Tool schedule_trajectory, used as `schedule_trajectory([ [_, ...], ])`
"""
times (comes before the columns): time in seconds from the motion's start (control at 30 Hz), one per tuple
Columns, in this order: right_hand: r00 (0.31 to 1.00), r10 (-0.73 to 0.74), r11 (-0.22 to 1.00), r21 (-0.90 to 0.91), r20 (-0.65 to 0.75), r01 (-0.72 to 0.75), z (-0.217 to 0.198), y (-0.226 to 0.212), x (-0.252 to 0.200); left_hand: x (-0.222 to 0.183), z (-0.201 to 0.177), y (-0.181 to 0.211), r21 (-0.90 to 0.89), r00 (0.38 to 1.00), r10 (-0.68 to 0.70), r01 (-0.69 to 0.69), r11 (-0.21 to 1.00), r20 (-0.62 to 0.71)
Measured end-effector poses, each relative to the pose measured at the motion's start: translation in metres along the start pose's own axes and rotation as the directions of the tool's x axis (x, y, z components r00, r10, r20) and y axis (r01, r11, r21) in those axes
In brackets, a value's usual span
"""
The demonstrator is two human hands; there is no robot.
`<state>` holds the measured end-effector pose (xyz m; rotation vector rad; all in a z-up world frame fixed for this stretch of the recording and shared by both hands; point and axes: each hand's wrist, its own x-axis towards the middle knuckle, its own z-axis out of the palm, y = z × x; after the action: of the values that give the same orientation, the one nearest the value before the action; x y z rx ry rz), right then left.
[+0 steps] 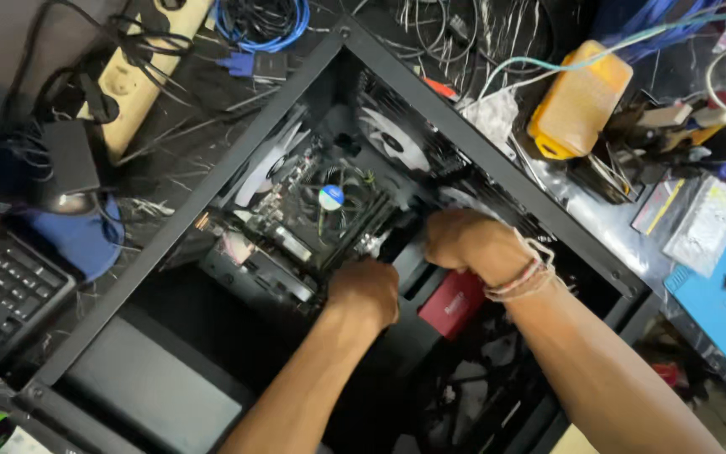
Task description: The person connects internal cables and components inside an open computer case by hand. They push wires into sockets on the motherboard, secure a connector into a slot, and then press the side panel onto the chassis.
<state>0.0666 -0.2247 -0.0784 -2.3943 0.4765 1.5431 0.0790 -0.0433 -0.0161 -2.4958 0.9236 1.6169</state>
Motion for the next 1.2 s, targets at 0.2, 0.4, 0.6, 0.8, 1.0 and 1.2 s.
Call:
schedule_trajectory([
  [0.2,0.984,0.003,0.991,-0.128,-0.178,-0.026,-0.024,-0.016,-0.023,-0.004,-0.004,0.005,-0.158,0.991,-0.133,0.137,0.978,0.033],
  [0.4,0.957,-0.202,0.971,-0.167,-0.207,0.168,-0.045,-0.036,-0.06,0.007,-0.001,-0.01,-0.141,0.988,-0.085,0.066,0.988,-0.13],
  [0.6,0.979,-0.168,0.971,-0.19,-0.12,0.143,-0.058,-0.049,-0.094,0.036,0.022,-0.026,0.036,0.965,0.003,0.006,0.999,-0.262],
  [0.8,0.979,-0.155,0.979,-0.152,-0.131,0.135,-0.058,-0.047,-0.093,0.031,0.01,-0.025,0.131,0.97,-0.123,0.152,0.98,-0.211],
  [1.0,0.976,-0.187,0.976,-0.134,-0.113,0.171,-0.061,-0.047,-0.102,0.034,-0.014,-0.016,0.295,0.967,-0.248,0.222,0.929,0.054],
  [1.2,0.981,-0.164,0.981,-0.123,-0.106,0.151,-0.06,-0.053,-0.115,0.033,-0.01,-0.013,0.444,0.947,-0.306,0.233,0.865,0.097],
])
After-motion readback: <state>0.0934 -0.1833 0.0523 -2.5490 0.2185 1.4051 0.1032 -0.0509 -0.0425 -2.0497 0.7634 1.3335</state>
